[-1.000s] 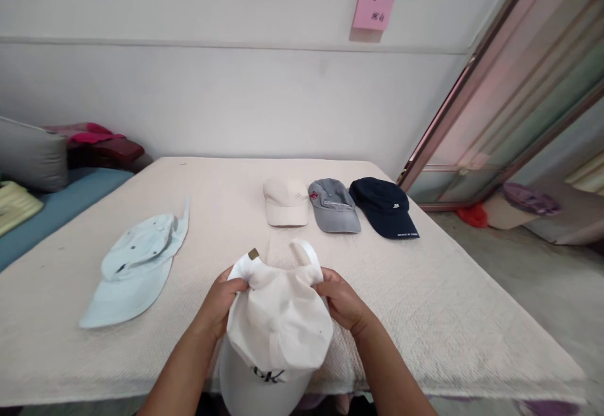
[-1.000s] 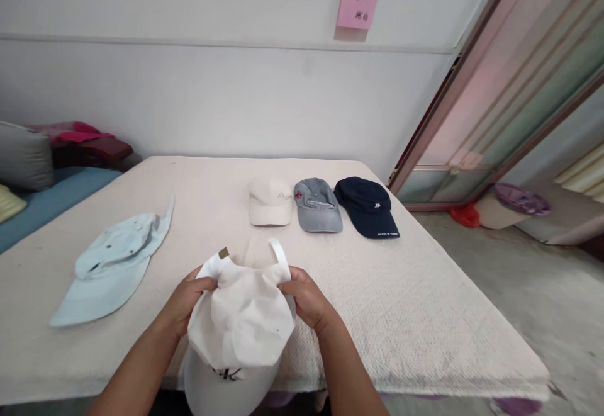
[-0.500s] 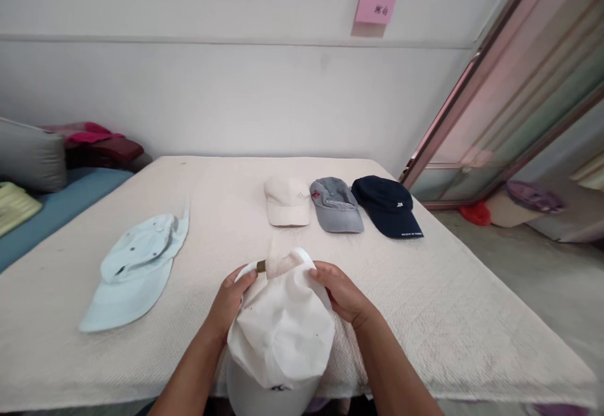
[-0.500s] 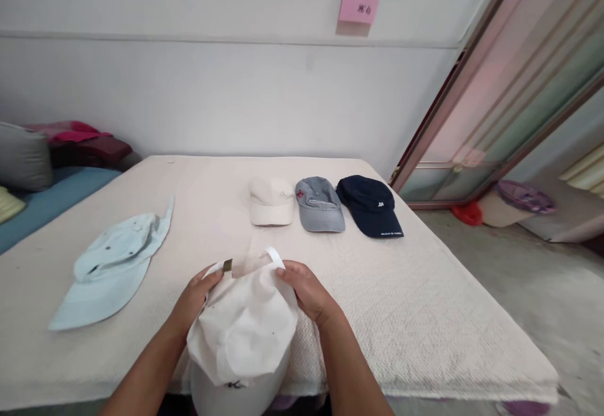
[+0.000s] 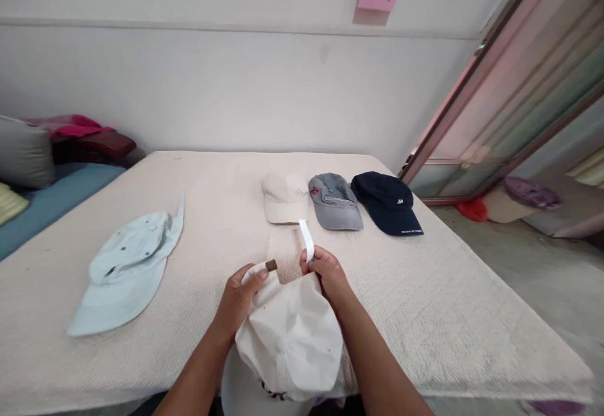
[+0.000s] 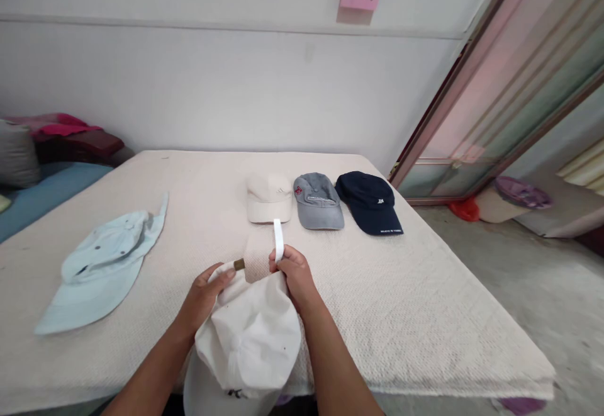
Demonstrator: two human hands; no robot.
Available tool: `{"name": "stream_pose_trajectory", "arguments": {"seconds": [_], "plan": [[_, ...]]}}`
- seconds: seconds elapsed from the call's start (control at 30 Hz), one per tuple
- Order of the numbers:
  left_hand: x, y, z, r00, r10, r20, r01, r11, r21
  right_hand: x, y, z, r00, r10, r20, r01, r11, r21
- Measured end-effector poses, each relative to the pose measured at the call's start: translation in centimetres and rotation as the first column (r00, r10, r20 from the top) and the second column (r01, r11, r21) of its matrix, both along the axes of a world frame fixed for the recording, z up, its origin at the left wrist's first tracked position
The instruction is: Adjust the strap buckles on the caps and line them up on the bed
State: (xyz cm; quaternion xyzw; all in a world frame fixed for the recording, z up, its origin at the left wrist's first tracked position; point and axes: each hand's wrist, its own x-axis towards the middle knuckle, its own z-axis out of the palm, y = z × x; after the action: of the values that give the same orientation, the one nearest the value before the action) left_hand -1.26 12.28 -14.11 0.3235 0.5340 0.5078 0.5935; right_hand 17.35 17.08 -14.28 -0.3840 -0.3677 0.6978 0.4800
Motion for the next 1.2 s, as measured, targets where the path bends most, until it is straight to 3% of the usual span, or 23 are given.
{"name": "stream_pose_trajectory", "arguments": {"seconds": [0.13, 0.27, 0.53, 0.8, 1.2], "plan": [[0.1, 0.2, 0.0, 0.998, 0.06, -0.035, -0.059, 0.998, 0.028, -1.1, 0.1, 0.2, 0.99, -0.02, 0.139, 0.009, 0.997, 0.082], [0.0, 0.2, 0.0, 0.997, 0.069, -0.037, -0.066, 0.995, 0.072, -1.9, 0.2, 0.0, 0.989, 0.006, 0.148, -0.03, 0.986, 0.161], [-0.4, 0.4, -0.6, 0.999, 0.035, 0.017, -0.036, 0.998, 0.055, -2.5, -0.3, -0.4, 0.989, 0.104, 0.104, -0.119, 0.982, 0.15], [0.0, 0.5, -0.3, 0.989, -0.069, -0.131, 0.082, 0.992, 0.099, -2.4, -0.5, -1.2, 0.966, 0.175, 0.19, -0.204, 0.968, 0.146], [0.6, 0.6, 0.2, 0.981, -0.039, 0.192, 0.052, 0.997, -0.062, -2.5, -1.0, -0.5, 0.944, 0.276, 0.183, -0.301, 0.946, 0.123]]}}
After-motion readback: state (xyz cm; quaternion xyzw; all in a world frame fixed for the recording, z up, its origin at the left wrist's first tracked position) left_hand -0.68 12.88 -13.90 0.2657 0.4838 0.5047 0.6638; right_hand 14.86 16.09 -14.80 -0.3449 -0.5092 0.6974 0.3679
